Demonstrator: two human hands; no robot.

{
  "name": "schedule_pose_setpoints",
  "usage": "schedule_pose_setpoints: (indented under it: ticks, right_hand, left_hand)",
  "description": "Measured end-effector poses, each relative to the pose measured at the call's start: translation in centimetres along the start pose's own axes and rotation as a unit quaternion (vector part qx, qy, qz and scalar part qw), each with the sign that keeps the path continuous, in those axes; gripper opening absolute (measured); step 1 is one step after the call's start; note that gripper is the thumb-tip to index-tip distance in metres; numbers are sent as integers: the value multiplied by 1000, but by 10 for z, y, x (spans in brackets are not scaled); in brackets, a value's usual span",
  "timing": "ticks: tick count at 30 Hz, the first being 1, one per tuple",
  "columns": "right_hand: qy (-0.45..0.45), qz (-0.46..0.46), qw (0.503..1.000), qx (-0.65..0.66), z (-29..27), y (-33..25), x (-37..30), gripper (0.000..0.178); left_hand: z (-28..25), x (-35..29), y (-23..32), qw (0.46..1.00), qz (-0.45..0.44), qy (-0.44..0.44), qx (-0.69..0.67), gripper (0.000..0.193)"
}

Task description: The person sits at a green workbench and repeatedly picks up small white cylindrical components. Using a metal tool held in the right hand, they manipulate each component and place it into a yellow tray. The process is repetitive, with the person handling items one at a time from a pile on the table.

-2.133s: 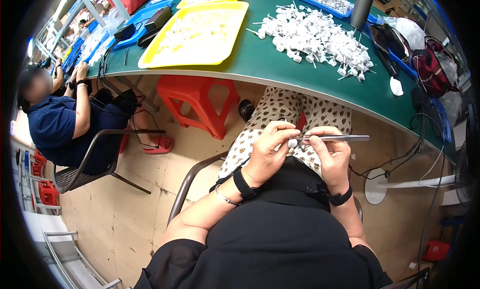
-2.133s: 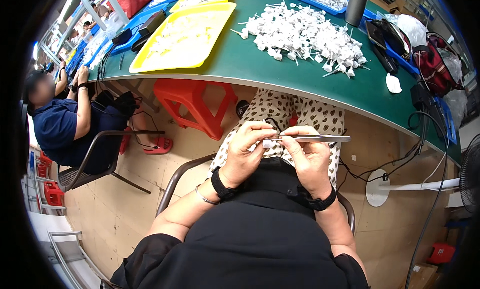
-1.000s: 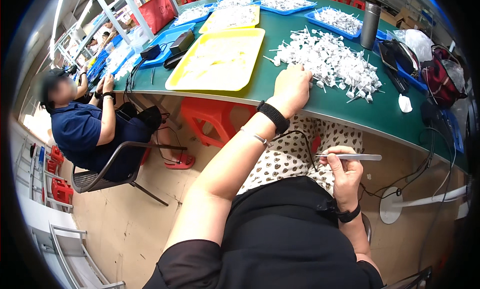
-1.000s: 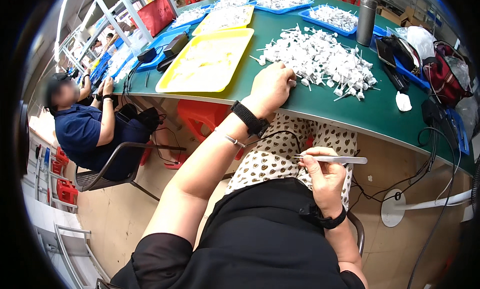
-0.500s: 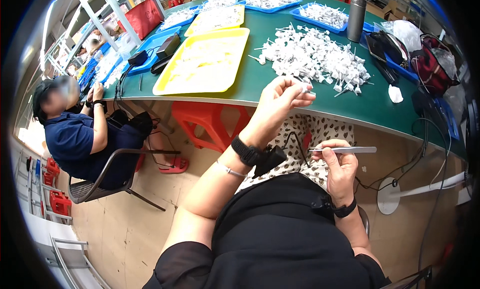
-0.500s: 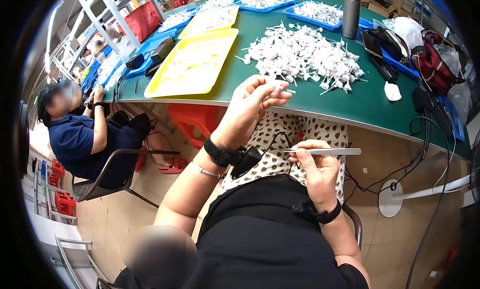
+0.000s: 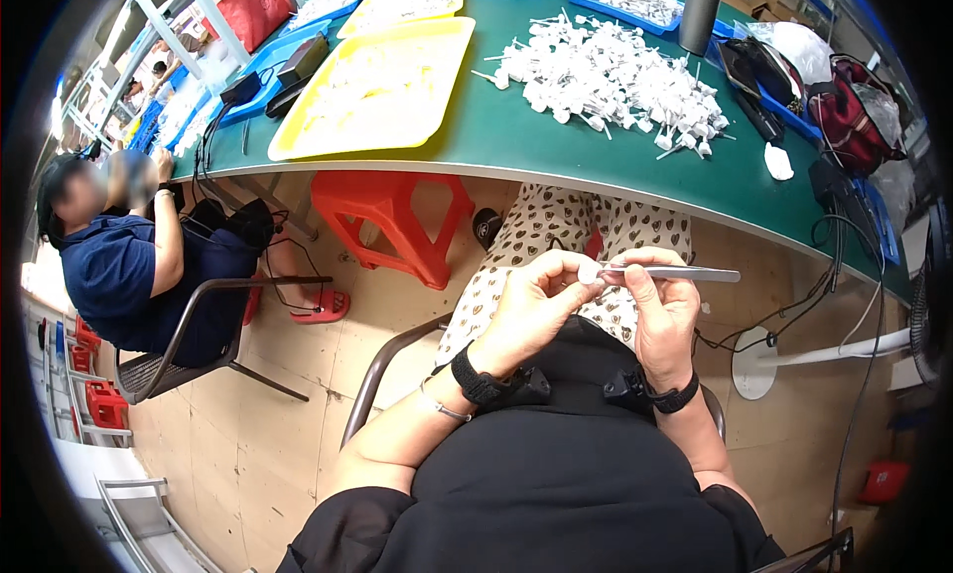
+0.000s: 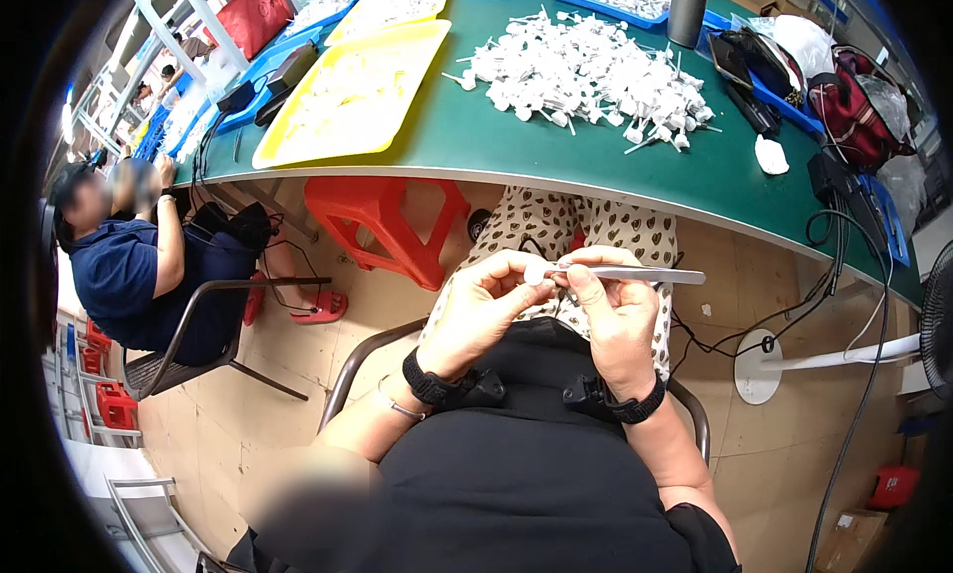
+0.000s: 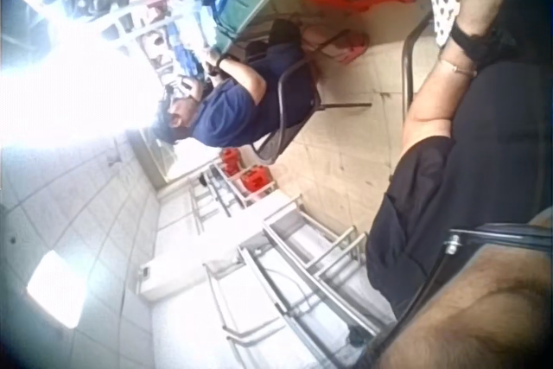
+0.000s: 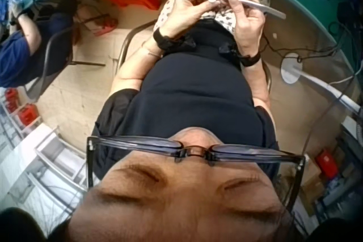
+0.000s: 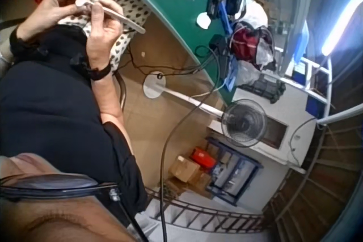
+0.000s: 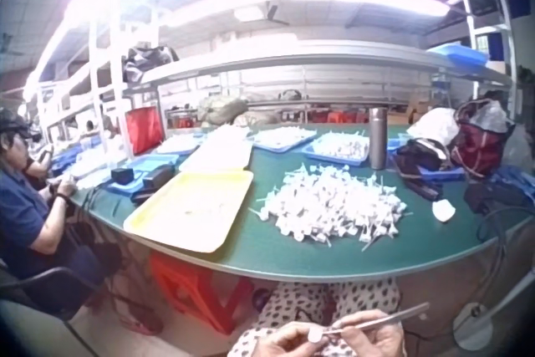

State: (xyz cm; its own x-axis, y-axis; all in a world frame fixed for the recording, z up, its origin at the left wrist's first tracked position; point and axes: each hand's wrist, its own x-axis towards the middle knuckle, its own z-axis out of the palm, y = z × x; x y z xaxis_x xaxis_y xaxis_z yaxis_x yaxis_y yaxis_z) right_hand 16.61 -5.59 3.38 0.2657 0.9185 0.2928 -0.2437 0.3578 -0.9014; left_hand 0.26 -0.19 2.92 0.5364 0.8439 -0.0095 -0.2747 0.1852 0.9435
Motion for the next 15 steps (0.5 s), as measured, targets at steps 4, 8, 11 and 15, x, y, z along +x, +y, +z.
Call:
schedule_pose_setpoints:
  ticks: [4,8,11,15]
  right_hand:
    - [-9,-8,997,-73,6,-2,-4,15]
    - [-7,-29,993,-116,8,-1,-4,11]
    - [-15,-78,984,-162,7,1,-4,11]
    - [-26,-120,969,-216,4,6,-3,11]
  left_hand:
    - [-1,-2,-6,999,31,8,18,9]
    - [-3,0,-15,994,84,17,70,10]
    - [-6,1,-22,988,122,20,96,11]
    - [-6,1,-22,981,141,28,130,12]
